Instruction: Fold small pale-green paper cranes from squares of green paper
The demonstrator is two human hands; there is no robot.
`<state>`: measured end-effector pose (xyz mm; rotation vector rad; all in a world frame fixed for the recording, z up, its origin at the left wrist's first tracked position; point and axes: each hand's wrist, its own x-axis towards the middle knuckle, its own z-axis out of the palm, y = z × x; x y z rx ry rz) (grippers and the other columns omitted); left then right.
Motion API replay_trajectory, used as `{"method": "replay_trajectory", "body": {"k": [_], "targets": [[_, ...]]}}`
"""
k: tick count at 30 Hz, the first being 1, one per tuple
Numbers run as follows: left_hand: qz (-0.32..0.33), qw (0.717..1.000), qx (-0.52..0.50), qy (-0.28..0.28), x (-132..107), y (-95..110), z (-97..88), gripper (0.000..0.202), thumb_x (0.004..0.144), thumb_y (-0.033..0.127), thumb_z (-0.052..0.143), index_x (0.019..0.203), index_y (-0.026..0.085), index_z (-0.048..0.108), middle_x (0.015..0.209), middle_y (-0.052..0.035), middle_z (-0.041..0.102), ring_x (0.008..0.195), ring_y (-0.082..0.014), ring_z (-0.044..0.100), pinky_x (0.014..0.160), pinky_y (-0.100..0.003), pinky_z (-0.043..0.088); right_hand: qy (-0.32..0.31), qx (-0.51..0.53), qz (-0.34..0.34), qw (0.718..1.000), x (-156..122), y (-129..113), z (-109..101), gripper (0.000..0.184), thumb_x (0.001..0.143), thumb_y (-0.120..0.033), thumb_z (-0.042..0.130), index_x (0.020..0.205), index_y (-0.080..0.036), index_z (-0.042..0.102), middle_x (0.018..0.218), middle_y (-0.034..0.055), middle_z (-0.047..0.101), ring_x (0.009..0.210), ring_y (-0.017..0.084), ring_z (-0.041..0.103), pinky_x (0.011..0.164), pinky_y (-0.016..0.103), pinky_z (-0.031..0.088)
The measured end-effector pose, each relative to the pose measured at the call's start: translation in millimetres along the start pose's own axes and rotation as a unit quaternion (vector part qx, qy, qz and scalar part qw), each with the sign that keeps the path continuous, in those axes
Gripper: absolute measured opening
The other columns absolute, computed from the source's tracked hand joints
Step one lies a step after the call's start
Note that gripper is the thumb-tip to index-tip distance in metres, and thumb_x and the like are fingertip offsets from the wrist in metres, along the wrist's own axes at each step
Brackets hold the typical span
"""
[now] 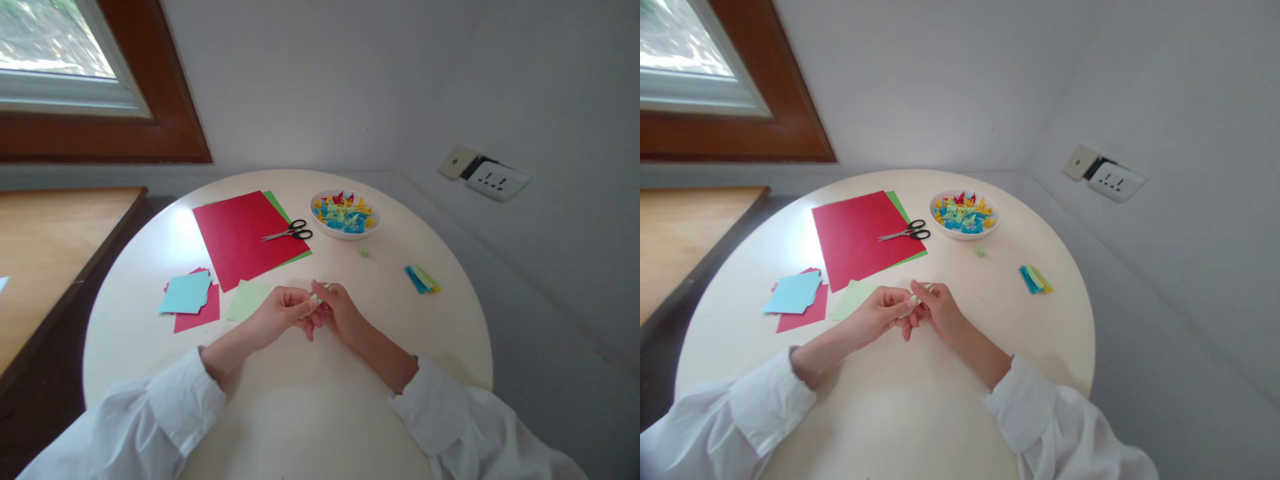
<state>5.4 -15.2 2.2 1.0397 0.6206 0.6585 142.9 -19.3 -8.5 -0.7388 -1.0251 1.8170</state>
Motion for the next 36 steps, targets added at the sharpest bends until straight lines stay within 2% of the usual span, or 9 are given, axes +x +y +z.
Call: {"method": "replay_trajectory", "body": {"k": [6,13,16,20,23,26,29,32,36], "targets": [[-0.018,1.0,-0.016,-0.018,0,2,-3.5,0.034,0.07,0.042,0.07,0.065,0.009,0.063,0.061,-0.0025,0.065,0.047,-0.0091,0.06,0.052,-0.022,0.05,0.02,-0.002,0.011,1.0,-1,-3,3,0.045,0.071,-0.051,0.063,0.047,-0.019,0.043,0.034,-0.0054,0.048,0.03,0.012,0.05,0.032,0.024,0.045],[-0.039,0.999,-0.023,-0.017,-2,2,-5.8,0.034,0.065,0.04,0.075,0.072,0.009,0.064,0.067,-0.0054,0.069,0.052,-0.0129,0.064,0.057,-0.026,0.053,0.058,0.02,0.022,0.998,-1,-7,3,0.052,0.061,-0.054,0.07,0.042,-0.019,0.038,0.036,-0.0093,0.034,0.029,0.006,0.036,0.031,0.021,0.036],[-0.042,0.999,-0.024,-0.018,-2,1,-6.2,0.034,0.065,0.04,0.074,0.074,0.009,0.065,0.067,-0.0058,0.069,0.053,-0.0133,0.064,0.058,-0.027,0.054,0.052,0.006,0.023,0.998,0,-6,1,0.054,0.062,-0.059,0.067,0.041,-0.019,0.037,0.037,-0.009,0.033,0.03,0.006,0.034,0.032,0.021,0.034],[-0.026,0.999,-0.009,-0.022,-2,1,-5.3,0.031,0.071,0.039,0.07,0.078,0.009,0.066,0.07,-0.0059,0.068,0.056,-0.0132,0.064,0.062,-0.028,0.054,0.045,-0.008,0.014,0.999,1,-4,-4,0.056,0.07,-0.066,0.054,0.044,-0.019,0.037,0.037,-0.0082,0.032,0.032,0.006,0.035,0.035,0.022,0.03],[0.019,0.999,0.048,0.017,-2,3,-3.6,0.03,0.074,0.04,0.066,0.078,0.01,0.067,0.076,-0.0069,0.068,0.06,-0.0125,0.064,0.066,-0.028,0.054,0.077,-0.019,-0.023,0.997,2,-5,-6,0.053,0.07,-0.064,0.055,0.047,-0.019,0.038,0.041,-0.0078,0.034,0.037,0.007,0.038,0.039,0.022,0.03],[0.06,0.988,0.102,0.101,0,5,-2.8,0.032,0.072,0.042,0.067,0.074,0.01,0.068,0.076,-0.0081,0.068,0.065,-0.015,0.064,0.068,-0.03,0.053,0.113,-0.078,-0.07,0.988,1,-6,-7,0.041,0.066,-0.05,0.067,0.053,-0.019,0.044,0.047,-0.0079,0.04,0.045,0.007,0.04,0.045,0.021,0.033],[0.073,0.979,0.106,0.158,2,5,-2.8,0.036,0.067,0.045,0.069,0.076,0.011,0.067,0.073,-0.0074,0.068,0.068,-0.0173,0.064,0.071,-0.033,0.054,0.148,-0.131,-0.083,0.977,1,-6,-5,0.029,0.063,-0.04,0.07,0.062,-0.019,0.05,0.053,-0.0072,0.048,0.048,0.007,0.042,0.048,0.021,0.034],[0.091,0.97,0.137,0.178,3,2,-2.0,0.036,0.071,0.045,0.066,0.083,0.012,0.068,0.082,-0.0086,0.07,0.075,-0.0188,0.065,0.076,-0.034,0.053,0.181,-0.171,-0.095,0.964,2,-5,-5,0.022,0.064,-0.036,0.068,0.069,-0.019,0.054,0.057,-0.0059,0.052,0.051,0.008,0.045,0.049,0.022,0.036],[0.112,0.96,0.196,0.168,2,-1,0.5,0.03,0.079,0.04,0.056,0.087,0.013,0.067,0.089,-0.0089,0.07,0.082,-0.0197,0.064,0.078,-0.031,0.051,0.195,-0.207,-0.098,0.954,3,-2,-6,0.018,0.066,-0.034,0.065,0.074,-0.019,0.058,0.055,-0.0061,0.051,0.05,0.009,0.046,0.049,0.022,0.037]]}}
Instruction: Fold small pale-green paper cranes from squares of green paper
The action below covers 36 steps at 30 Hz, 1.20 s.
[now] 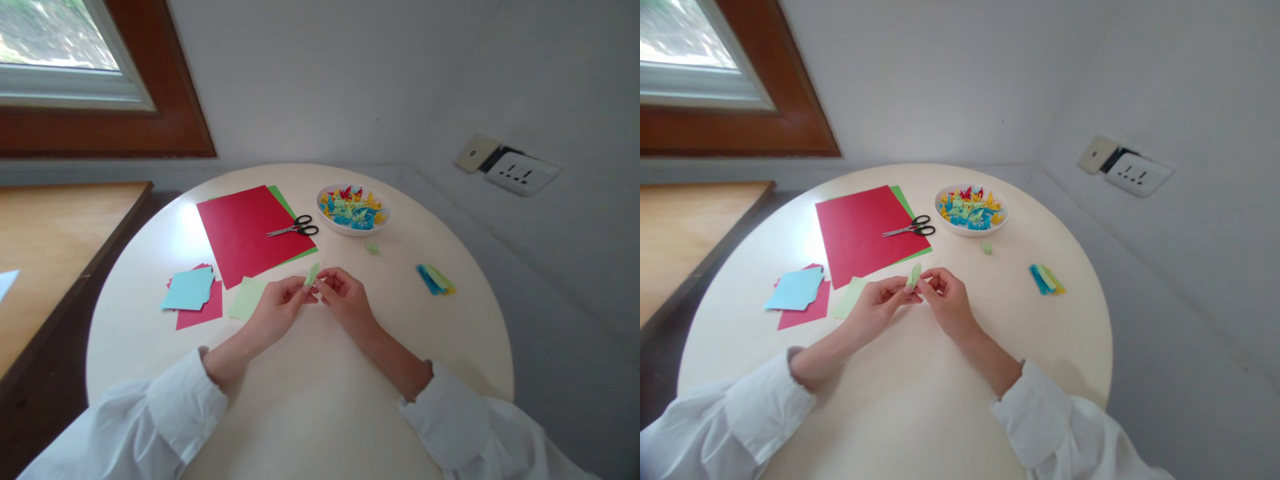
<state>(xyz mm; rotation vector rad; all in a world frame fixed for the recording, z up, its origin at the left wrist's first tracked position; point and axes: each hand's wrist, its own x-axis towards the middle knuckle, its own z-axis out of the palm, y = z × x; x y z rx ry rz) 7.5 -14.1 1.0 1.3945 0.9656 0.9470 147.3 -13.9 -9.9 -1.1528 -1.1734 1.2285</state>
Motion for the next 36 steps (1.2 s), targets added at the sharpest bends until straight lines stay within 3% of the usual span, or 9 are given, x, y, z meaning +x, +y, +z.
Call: {"method": "replay_trajectory", "body": {"k": [11,23,32,36], "targets": [[0.032,0.979,0.202,-0.001,-6.3,4.6,1.2,0.031,0.087,0.031,0.038,0.078,0.013,0.062,0.076,-0.0044,0.066,0.071,-0.0162,0.057,0.067,-0.024,0.043,0.018,-0.042,-0.021,0.999,-0.7,0.8,-0.1,0.013,0.067,-0.03,0.063,0.071,-0.018,0.059,0.058,-0.0035,0.056,0.052,0.01,0.051,0.049,0.023,0.041],[0.035,0.98,0.195,0.002,-5.2,3.0,1.9,0.025,0.085,0.028,0.042,0.08,0.014,0.062,0.076,-0.0036,0.064,0.07,-0.0149,0.054,0.064,-0.022,0.04,0.018,-0.031,-0.034,0.999,-0.7,-1.9,1.0,0.012,0.065,-0.029,0.066,0.066,-0.019,0.06,0.061,-0.0007,0.061,0.056,0.013,0.057,0.055,0.026,0.046],[0.048,0.975,0.216,0.011,-5.1,0.5,-0.1,0.024,0.084,0.025,0.041,0.065,0.015,0.052,0.058,0.0032,0.046,0.058,-0.0102,0.04,0.055,-0.021,0.032,0.013,-0.06,-0.063,0.996,-2.6,-2.3,-0.2,0.011,0.069,-0.028,0.063,0.068,-0.019,0.058,0.066,-0.0001,0.059,0.062,0.013,0.053,0.056,0.025,0.043],[0.075,0.969,0.237,0.013,-4.6,-0.3,0.0,0.026,0.085,0.025,0.041,0.062,0.016,0.051,0.06,0.0014,0.048,0.06,-0.0115,0.043,0.056,-0.023,0.034,0.016,-0.1,-0.089,0.991,-4.6,-2.9,-0.5,0.007,0.071,-0.026,0.059,0.069,-0.019,0.056,0.067,0.0003,0.059,0.063,0.013,0.053,0.058,0.025,0.043]]}}
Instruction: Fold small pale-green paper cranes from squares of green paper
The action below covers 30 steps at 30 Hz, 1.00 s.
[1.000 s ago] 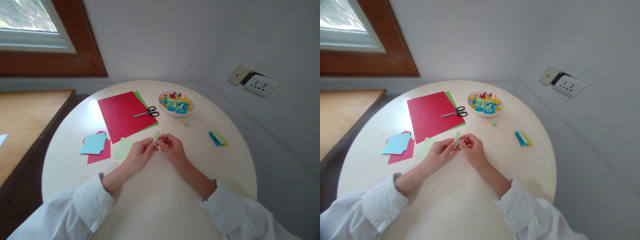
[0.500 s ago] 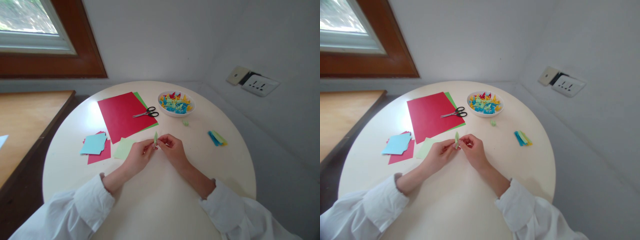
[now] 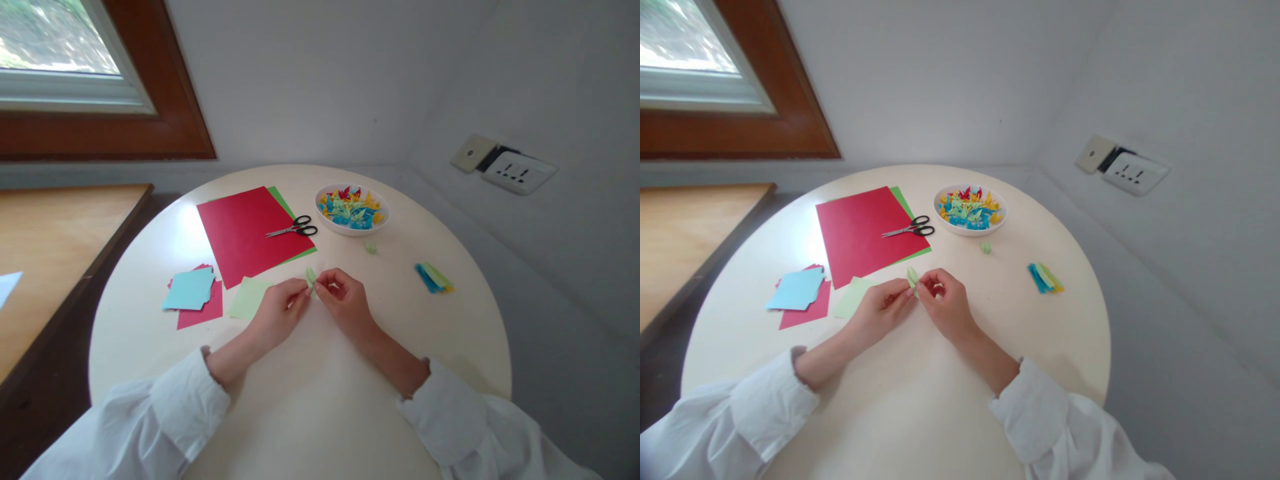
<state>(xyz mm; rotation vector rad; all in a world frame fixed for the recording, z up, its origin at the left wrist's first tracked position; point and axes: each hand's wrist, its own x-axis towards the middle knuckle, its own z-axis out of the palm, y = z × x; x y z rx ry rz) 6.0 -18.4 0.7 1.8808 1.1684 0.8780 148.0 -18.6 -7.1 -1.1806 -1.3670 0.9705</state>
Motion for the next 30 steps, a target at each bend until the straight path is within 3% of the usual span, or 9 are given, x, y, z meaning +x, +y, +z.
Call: {"method": "replay_trajectory", "body": {"k": [4,9,17,30], "targets": [[0.028,0.999,-0.001,0.018,0.9,0.0,-0.7,0.027,0.085,0.027,0.043,0.063,0.017,0.056,0.068,-0.0033,0.056,0.069,-0.0152,0.05,0.063,-0.026,0.039,0.002,-0.027,-0.012,1.0,-1.2,-0.9,-0.1,0.007,0.073,-0.026,0.057,0.071,-0.02,0.057,0.07,0.0011,0.061,0.063,0.014,0.053,0.06,0.027,0.044],[0.014,0.999,-0.036,0.018,1.9,0.7,-1.9,0.029,0.085,0.029,0.044,0.065,0.016,0.06,0.078,-0.0063,0.061,0.076,-0.017,0.055,0.07,-0.028,0.043,0.003,-0.027,-0.008,1.0,-1.2,-1.7,-0.6,0.011,0.073,-0.03,0.059,0.071,-0.019,0.057,0.069,0.0012,0.061,0.061,0.014,0.053,0.059,0.027,0.044],[-0.048,0.989,-0.129,0.045,4.4,-4.2,0.2,0.02,0.081,0.028,0.05,0.08,0.013,0.063,0.079,-0.0058,0.066,0.077,-0.0175,0.059,0.072,-0.027,0.046,0.0,-0.011,0.01,1.0,-0.6,-3.3,-0.4,0.012,0.072,-0.03,0.06,0.068,-0.019,0.056,0.067,0.0009,0.059,0.061,0.014,0.053,0.06,0.027,0.044],[-0.055,0.986,-0.146,0.055,2.8,2.2,-2.6,0.019,0.076,0.027,0.056,0.079,0.013,0.067,0.081,-0.0076,0.07,0.077,-0.0183,0.063,0.071,-0.027,0.048,0.008,-0.004,0.005,1.0,-1.5,-1.2,-0.8,0.01,0.072,-0.028,0.06,0.07,-0.019,0.057,0.067,0.0005,0.06,0.06,0.013,0.051,0.059,0.027,0.042]]}}
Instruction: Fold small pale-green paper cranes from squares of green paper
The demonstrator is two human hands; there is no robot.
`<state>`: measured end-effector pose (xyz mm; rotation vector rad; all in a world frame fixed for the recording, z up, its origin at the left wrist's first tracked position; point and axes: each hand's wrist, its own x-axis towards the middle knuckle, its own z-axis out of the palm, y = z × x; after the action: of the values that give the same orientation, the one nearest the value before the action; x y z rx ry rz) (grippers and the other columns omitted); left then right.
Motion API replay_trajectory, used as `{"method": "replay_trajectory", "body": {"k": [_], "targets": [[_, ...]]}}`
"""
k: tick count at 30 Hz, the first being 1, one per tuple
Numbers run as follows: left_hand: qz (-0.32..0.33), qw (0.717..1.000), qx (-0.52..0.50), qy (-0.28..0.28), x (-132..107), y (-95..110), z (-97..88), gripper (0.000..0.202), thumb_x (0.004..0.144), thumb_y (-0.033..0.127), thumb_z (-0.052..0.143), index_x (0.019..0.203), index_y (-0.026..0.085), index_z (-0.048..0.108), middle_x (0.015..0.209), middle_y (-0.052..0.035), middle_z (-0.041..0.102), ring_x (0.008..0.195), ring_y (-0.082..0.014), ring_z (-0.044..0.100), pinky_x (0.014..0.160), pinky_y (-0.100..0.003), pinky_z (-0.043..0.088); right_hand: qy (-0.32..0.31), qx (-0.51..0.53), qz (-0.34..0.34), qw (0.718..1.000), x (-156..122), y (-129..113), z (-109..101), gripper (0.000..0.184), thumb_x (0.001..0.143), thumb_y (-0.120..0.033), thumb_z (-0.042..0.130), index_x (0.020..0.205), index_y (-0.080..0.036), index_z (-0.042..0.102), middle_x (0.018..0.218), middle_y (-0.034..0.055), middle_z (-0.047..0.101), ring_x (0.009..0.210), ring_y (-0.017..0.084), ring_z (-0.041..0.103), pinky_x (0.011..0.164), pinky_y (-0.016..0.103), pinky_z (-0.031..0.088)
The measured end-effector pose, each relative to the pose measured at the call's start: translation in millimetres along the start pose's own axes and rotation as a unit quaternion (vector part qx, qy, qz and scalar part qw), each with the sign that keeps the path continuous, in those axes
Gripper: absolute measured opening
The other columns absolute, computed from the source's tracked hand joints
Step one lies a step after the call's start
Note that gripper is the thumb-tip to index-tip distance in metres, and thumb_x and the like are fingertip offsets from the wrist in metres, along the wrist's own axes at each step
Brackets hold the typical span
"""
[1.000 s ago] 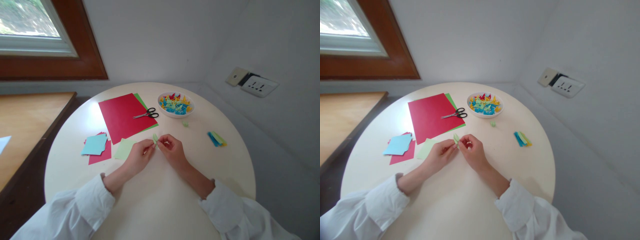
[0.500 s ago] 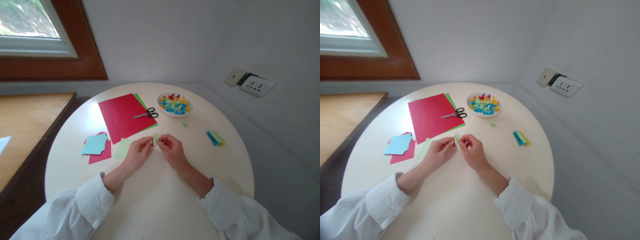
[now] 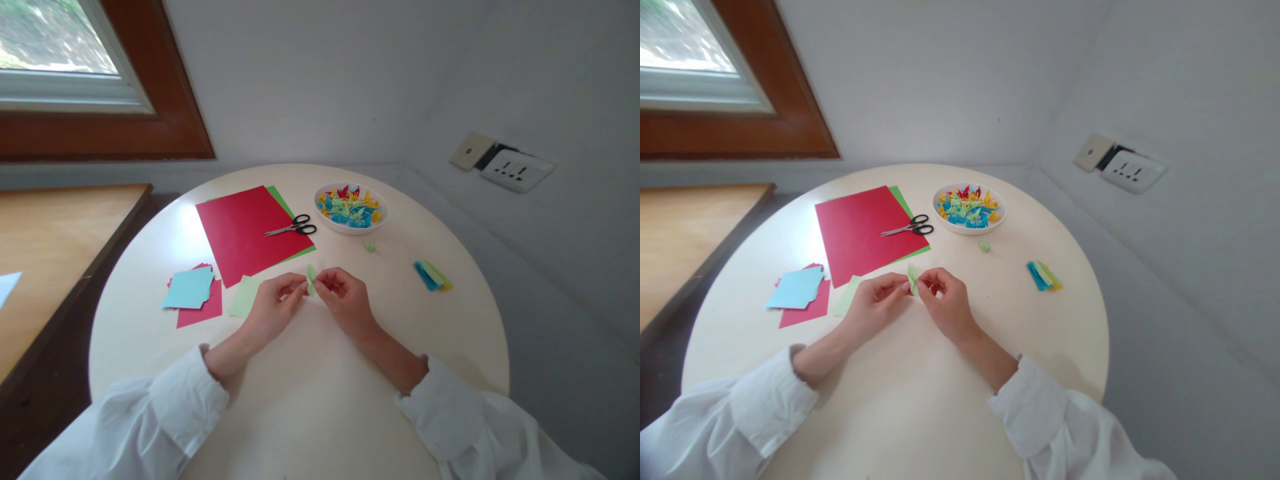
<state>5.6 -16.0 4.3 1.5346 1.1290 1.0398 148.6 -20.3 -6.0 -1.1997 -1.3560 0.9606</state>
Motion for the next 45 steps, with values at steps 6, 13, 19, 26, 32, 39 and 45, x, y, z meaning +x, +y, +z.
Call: {"method": "replay_trajectory", "body": {"k": [6,13,19,26,32,39,45], "targets": [[-0.007,1.0,-0.011,-0.003,0.2,-2.8,0.2,0.019,0.075,0.028,0.056,0.077,0.012,0.067,0.081,-0.0076,0.07,0.077,-0.0183,0.063,0.072,-0.027,0.048,0.003,0.005,-0.039,0.999,-0.8,-1.1,0.0,0.005,0.073,-0.024,0.059,0.072,-0.021,0.055,0.069,-0.0007,0.058,0.064,0.013,0.052,0.06,0.026,0.043],[-0.019,1.0,-0.016,0.001,0.8,-4.4,1.4,0.019,0.075,0.029,0.056,0.076,0.012,0.066,0.078,-0.0076,0.069,0.074,-0.018,0.062,0.068,-0.027,0.048,-0.011,-0.036,-0.06,0.997,-1.5,2.7,-0.6,0.004,0.076,-0.021,0.055,0.075,-0.02,0.06,0.075,0.0016,0.063,0.069,0.014,0.057,0.064,0.027,0.046],[-0.014,0.999,-0.027,0.013,2.1,-7.3,1.4,0.019,0.075,0.03,0.057,0.073,0.013,0.065,0.074,-0.0067,0.068,0.072,-0.0178,0.062,0.068,-0.027,0.048,-0.015,-0.04,-0.093,0.995,-2.5,2.6,-0.4,0.007,0.076,-0.022,0.057,0.079,-0.018,0.061,0.078,0.0029,0.064,0.069,0.014,0.059,0.062,0.026,0.048],[-0.012,0.999,-0.037,0.014,0.7,-5.8,1.8,0.017,0.074,0.028,0.058,0.072,0.014,0.065,0.071,-0.0049,0.068,0.069,-0.016,0.061,0.064,-0.025,0.047,-0.001,-0.057,-0.104,0.993,-1.8,2.9,0.3,0.003,0.074,-0.019,0.058,0.075,-0.019,0.06,0.073,0.0005,0.063,0.065,0.012,0.057,0.06,0.024,0.047],[-0.03,0.998,-0.049,0.015,0.0,-4.3,2.8,0.017,0.074,0.028,0.059,0.072,0.013,0.066,0.072,-0.0056,0.068,0.069,-0.017,0.063,0.065,-0.026,0.048,0.0,-0.081,-0.132,0.988,-2.3,0.7,-0.1,0.004,0.075,-0.017,0.056,0.073,-0.019,0.059,0.072,0.0005,0.062,0.064,0.012,0.056,0.059,0.024,0.048],[-0.023,0.998,-0.036,0.035,-0.7,-1.5,2.5,0.015,0.074,0.025,0.059,0.069,0.014,0.066,0.07,-0.0034,0.068,0.067,-0.0153,0.06,0.061,-0.024,0.045,0.0,-0.115,-0.167,0.979,-3.4,-2.2,0.1,0.004,0.074,-0.018,0.062,0.078,-0.019,0.061,0.073,0.0017,0.062,0.064,0.013,0.057,0.057,0.025,0.048],[-0.024,0.998,-0.045,0.026,-1.4,-1.2,2.4,0.017,0.076,0.027,0.058,0.07,0.014,0.066,0.071,-0.0036,0.068,0.069,-0.0157,0.06,0.063,-0.024,0.045,0.009,-0.114,-0.166,0.98,-3.1,1.0,1.0,0.006,0.073,-0.016,0.062,0.077,-0.019,0.06,0.074,0.001,0.062,0.063,0.012,0.056,0.058,0.025,0.048]]}}
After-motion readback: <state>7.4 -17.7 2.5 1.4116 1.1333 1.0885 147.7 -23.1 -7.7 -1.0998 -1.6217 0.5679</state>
